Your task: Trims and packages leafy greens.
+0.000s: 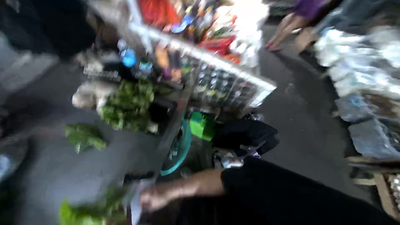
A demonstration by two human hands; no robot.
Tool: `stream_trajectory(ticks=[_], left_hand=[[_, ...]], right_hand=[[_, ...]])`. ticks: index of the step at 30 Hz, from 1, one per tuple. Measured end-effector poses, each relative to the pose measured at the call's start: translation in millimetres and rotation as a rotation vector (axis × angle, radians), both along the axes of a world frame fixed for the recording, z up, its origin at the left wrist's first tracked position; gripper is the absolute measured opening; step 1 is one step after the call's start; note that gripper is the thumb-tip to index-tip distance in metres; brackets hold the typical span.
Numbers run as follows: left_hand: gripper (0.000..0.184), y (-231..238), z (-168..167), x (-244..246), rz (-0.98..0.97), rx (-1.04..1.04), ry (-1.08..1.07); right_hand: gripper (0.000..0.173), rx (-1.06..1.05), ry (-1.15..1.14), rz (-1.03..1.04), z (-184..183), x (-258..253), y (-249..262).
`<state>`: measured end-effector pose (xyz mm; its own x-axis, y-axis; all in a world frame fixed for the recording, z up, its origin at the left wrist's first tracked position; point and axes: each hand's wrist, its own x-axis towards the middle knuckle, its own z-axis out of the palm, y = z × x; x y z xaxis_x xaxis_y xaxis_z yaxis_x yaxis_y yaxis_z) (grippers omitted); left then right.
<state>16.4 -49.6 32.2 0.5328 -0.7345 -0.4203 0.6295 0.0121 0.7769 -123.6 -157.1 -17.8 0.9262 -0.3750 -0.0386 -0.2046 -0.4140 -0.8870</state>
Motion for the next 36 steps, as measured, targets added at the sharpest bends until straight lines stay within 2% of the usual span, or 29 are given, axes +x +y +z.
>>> stream_trajectory(ticks=[2, 6, 10, 14, 19, 22, 24, 28, 30, 31, 33, 36], left_hand=[[0.032, 24, -11, 6, 0.228, 0.007, -0.004], [0.03, 46, -14, -1, 0.308, 0.127, -0.024], [0.021, 69, -43, -22, 0.385, 0.278, -0.033], [0.022, 76, -46, -33, 0.436, 0.279, -0.002], [0.026, 80, -47, -24, 0.395, 0.135, 0.038], [0.028, 85, -42, -19, 0.374, 0.082, 0.064], [0.029, 86, -36, -17, 0.335, 0.042, 0.07], [0.043, 95, -43, -13, 0.203, -0.066, 0.115], [0.045, 98, -54, -15, 0.224, -0.093, 0.212], [0.039, 98, -58, -17, 0.272, -0.071, 0.259], [0.028, 99, -65, -20, 0.324, -0.015, 0.317], [0.027, 110, -76, -21, 0.295, -0.098, 0.401]], right_hand=[[0.019, 0.092, -0.064, -0.053, 20, -6, -23], [0.022, 0.186, -0.055, -0.263, 28, -8, -91], [0.021, 0.03, -0.047, -0.414, 15, -13, -155], [0.018, -0.023, 0.038, -0.351, 19, -7, -171], [0.02, -0.062, 0.173, -0.204, -1, 23, -154], [0.04, -0.165, 0.376, -0.181, -13, 45, -145], [0.043, -0.188, 0.378, -0.168, -4, 55, -130], [0.028, 0.029, 0.287, 0.013, 37, 65, -68], [0.023, 0.095, 0.294, 0.166, 52, 71, -27], [0.022, 0.091, 0.325, 0.222, 53, 75, -6], [0.028, 0.042, 0.456, 0.271, 43, 85, 27], [0.043, -0.026, 0.613, 0.223, 23, 88, 56]])
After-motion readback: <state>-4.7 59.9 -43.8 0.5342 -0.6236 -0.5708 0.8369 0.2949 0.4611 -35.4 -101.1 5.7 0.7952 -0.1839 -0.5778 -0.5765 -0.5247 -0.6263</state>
